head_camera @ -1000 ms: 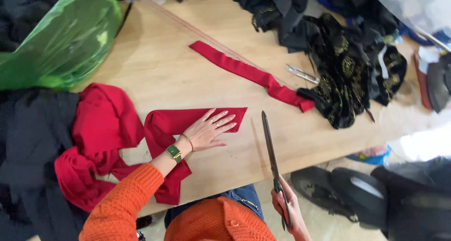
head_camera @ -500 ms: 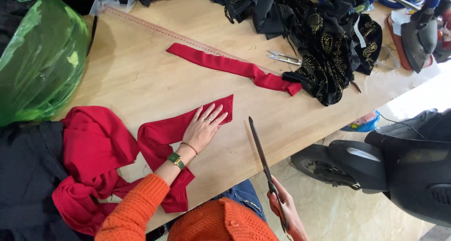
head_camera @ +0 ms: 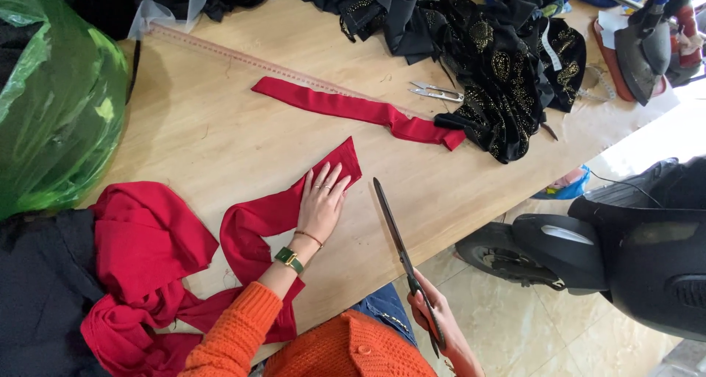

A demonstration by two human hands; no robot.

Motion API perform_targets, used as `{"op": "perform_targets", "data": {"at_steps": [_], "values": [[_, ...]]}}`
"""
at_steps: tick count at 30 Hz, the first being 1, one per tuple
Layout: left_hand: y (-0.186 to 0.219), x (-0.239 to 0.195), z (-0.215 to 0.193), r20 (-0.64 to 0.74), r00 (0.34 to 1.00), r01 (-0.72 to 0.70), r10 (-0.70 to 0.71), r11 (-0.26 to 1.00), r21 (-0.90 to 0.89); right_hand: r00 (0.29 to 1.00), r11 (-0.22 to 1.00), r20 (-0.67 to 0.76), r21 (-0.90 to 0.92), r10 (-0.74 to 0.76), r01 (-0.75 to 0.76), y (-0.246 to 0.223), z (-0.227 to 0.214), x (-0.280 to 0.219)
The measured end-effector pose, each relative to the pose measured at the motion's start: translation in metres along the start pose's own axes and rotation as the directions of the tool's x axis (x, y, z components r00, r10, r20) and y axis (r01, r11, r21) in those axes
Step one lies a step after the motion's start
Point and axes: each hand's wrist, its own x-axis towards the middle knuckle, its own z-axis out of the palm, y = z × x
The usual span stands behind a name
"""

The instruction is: Cutting a long strip of red fabric into smaller sections using a pair of scissors on a workbench.

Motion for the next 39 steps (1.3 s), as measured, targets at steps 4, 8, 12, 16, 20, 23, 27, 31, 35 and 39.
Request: {"op": "perform_targets", "data": {"at_steps": [4,8,12,16,20,23,27,31,35,39], "values": [[-0.009,-0.001,-0.003,0.019,0.999,-0.051,0.050,0.997,0.062,1.000,1.000,0.000,-0.003,0.006,-0.006,0.005,0.002,0.002],[-0.013,0.001,-0.007,0.053,0.995,-0.091,0.085,0.989,0.114,1.000,0.999,0.002,0.011,0.031,-0.031,0.009,0.002,0.006],[-0.012,0.008,-0.012,0.052,0.994,-0.107,0.099,0.981,0.160,0.993,0.997,0.120,0.075,-0.007,-0.001,-0.011,0.016,-0.001],[-0.010,0.028,-0.005,-0.008,0.992,-0.126,0.129,0.975,0.182,0.992,0.979,0.093,0.175,0.086,-0.102,0.006,0.002,0.000],[-0.015,0.044,0.014,0.046,0.989,-0.147,0.140,0.964,0.220,0.977,0.972,0.127,0.136,0.173,-0.190,0.006,-0.006,0.000],[-0.020,0.044,0.023,0.119,0.991,-0.088,0.060,0.964,0.251,0.968,0.966,0.156,0.137,0.198,-0.220,0.011,-0.007,0.006],[-0.022,0.042,0.029,0.165,0.986,-0.029,-0.014,0.967,0.254,0.979,0.982,0.134,0.086,0.155,-0.167,-0.002,0.010,0.014],[-0.022,0.041,0.027,0.180,0.983,-0.025,-0.021,0.968,0.251,0.983,0.998,0.176,-0.054,0.054,-0.045,-0.042,0.047,0.021],[-0.022,0.042,0.025,0.192,0.981,-0.018,-0.032,0.968,0.251,0.979,0.999,0.196,0.002,-0.051,0.052,-0.049,0.062,0.039],[-0.021,0.043,0.021,0.192,0.981,-0.025,-0.028,0.963,0.268,0.993,0.994,0.116,0.110,0.011,-0.024,-0.043,0.066,0.058]]}}
